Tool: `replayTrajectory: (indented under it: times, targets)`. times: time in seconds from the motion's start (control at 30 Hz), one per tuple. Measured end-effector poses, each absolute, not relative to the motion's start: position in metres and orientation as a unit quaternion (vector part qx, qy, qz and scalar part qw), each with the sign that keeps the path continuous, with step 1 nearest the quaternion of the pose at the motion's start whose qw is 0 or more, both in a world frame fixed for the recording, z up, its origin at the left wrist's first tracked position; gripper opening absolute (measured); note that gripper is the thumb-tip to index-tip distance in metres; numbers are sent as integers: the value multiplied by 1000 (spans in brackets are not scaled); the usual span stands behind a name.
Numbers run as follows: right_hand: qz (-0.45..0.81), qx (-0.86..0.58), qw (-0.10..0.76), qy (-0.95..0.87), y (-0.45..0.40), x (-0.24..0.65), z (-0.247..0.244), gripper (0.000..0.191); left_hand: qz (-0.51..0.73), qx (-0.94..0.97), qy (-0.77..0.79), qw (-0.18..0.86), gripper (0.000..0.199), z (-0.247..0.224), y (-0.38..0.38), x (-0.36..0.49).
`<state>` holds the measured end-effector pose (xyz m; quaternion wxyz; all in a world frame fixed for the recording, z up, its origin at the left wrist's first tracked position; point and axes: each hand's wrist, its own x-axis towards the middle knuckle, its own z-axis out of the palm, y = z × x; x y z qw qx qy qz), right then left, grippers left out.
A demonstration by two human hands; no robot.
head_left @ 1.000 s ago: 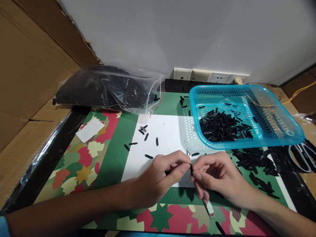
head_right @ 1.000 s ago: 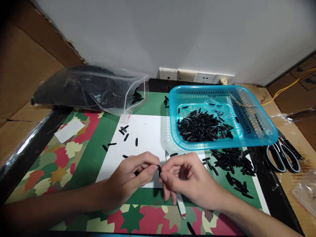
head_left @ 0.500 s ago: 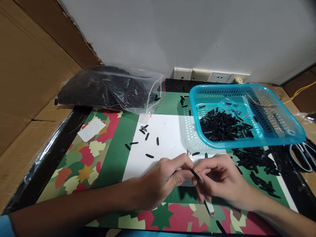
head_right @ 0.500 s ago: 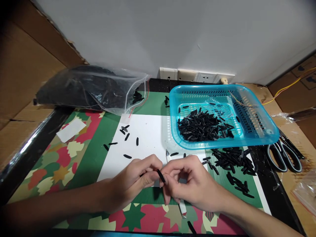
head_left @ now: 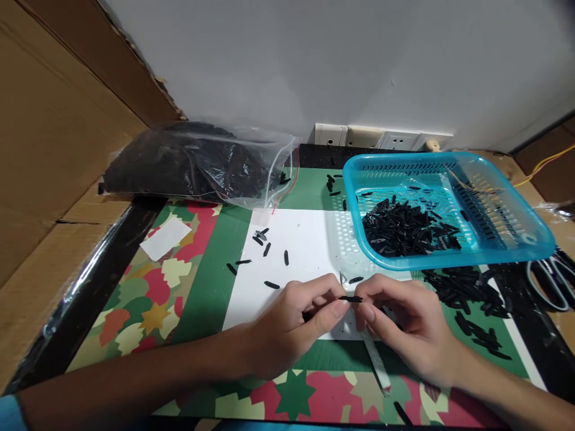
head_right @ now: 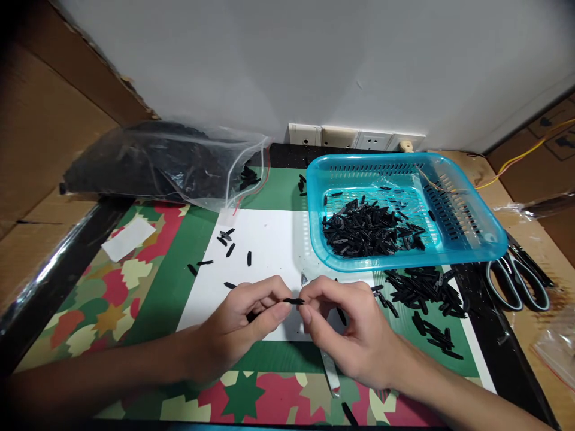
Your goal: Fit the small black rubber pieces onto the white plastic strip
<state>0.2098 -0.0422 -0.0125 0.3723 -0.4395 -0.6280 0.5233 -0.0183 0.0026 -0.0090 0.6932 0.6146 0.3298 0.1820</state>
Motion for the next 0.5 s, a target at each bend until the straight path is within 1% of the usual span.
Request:
replayTrajectory:
  times: [0.13,0.27,0.37,0.5]
  targets:
    - [477,-447,348,-672,-41,210,-11,27,187,597,327,709,30,-9,1,-18]
    - [443,-430,353,-703,-40,208,-10,21,179,591,315,721,28,-7,2,-18]
    - [401,-415,363,-732,-39,206,-10,16,157,618,315,704,32,-6,4,-18]
    - [309,-386,368,-787,-38,205,-10,13,148,643,333,674,38,-3,5,-19]
